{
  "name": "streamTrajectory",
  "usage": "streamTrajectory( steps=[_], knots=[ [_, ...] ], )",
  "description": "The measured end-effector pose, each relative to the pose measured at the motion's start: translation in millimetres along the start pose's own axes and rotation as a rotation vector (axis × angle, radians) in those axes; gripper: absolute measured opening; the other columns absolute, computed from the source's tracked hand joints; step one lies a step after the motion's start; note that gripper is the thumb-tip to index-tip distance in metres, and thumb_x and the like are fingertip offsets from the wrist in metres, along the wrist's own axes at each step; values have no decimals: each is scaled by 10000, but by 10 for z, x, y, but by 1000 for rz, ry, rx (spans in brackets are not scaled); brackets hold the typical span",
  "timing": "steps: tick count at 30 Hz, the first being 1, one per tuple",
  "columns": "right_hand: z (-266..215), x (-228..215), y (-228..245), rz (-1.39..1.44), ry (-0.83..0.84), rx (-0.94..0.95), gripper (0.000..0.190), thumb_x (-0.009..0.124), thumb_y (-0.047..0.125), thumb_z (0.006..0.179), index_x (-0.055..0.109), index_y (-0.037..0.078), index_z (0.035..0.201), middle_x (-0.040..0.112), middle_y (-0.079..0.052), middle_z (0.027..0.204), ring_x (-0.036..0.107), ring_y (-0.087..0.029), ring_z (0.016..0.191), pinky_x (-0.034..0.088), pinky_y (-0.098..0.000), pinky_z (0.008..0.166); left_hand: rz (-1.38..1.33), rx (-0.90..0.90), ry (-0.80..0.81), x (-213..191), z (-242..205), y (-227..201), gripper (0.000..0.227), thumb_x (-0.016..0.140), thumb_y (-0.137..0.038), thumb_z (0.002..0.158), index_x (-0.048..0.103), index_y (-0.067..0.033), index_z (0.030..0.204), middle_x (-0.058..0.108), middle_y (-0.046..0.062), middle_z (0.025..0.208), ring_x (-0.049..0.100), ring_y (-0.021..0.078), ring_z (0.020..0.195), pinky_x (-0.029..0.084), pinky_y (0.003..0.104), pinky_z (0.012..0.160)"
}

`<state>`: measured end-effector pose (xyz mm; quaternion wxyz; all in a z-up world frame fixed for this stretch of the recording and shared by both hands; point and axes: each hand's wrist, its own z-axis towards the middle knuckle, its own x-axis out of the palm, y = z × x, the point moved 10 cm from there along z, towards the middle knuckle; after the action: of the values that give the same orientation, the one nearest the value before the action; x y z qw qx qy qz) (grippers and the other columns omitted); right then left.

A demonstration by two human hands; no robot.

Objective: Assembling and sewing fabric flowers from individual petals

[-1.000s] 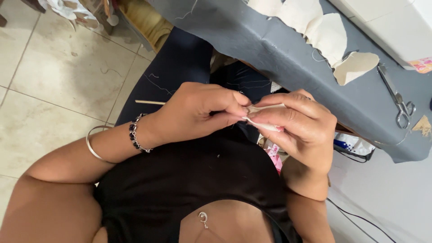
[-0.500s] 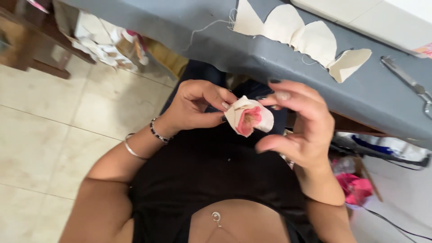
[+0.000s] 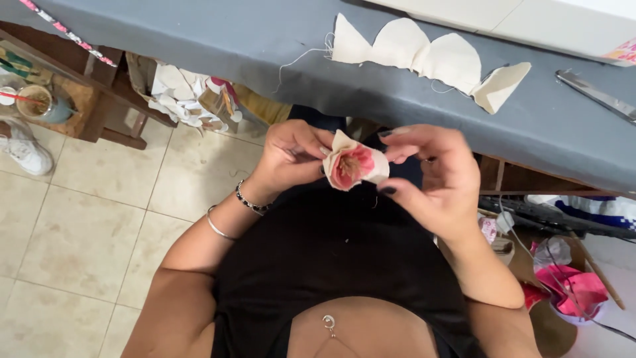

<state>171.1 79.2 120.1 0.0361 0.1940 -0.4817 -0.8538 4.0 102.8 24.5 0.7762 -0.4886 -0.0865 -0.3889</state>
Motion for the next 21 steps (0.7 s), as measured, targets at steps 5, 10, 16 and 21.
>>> streamTrajectory(
  steps=[5,10,16,21],
  knots=[
    [-9,3,-167,185,-52,155,474,745,140,918,455,11,1270,675,-126,1001,658,-135,856,545,-225,809,-21,-7,-23,-52,-18,123,168,749,-16,936,613,-92,1001,690,291,1179,721,349,1103,606,441,951],
    [-56,-71,-398,211,-155,234,402,764,50,909,483,47,1197,656,-97,997,638,-88,828,536,-178,785,40,-24,-83,-210,4,262,186,795,-69,898,619,-76,957,705,284,1115,734,327,1012,602,412,876],
    [-123,22,-736,555,-211,270,550,867,46,769,519,-76,1177,678,-214,960,758,-231,816,670,-333,757,-200,133,-153,-418,-51,392,258,814,79,790,610,71,946,691,364,1073,734,399,981,603,495,847],
    [-70,69,-794,274,-183,233,281,885,-6,785,720,-92,997,674,-162,905,649,-124,749,597,-293,680,-192,133,-211,-351,-47,391,263,812,57,808,595,48,956,697,350,1066,733,384,976,599,477,852]
  ],
)
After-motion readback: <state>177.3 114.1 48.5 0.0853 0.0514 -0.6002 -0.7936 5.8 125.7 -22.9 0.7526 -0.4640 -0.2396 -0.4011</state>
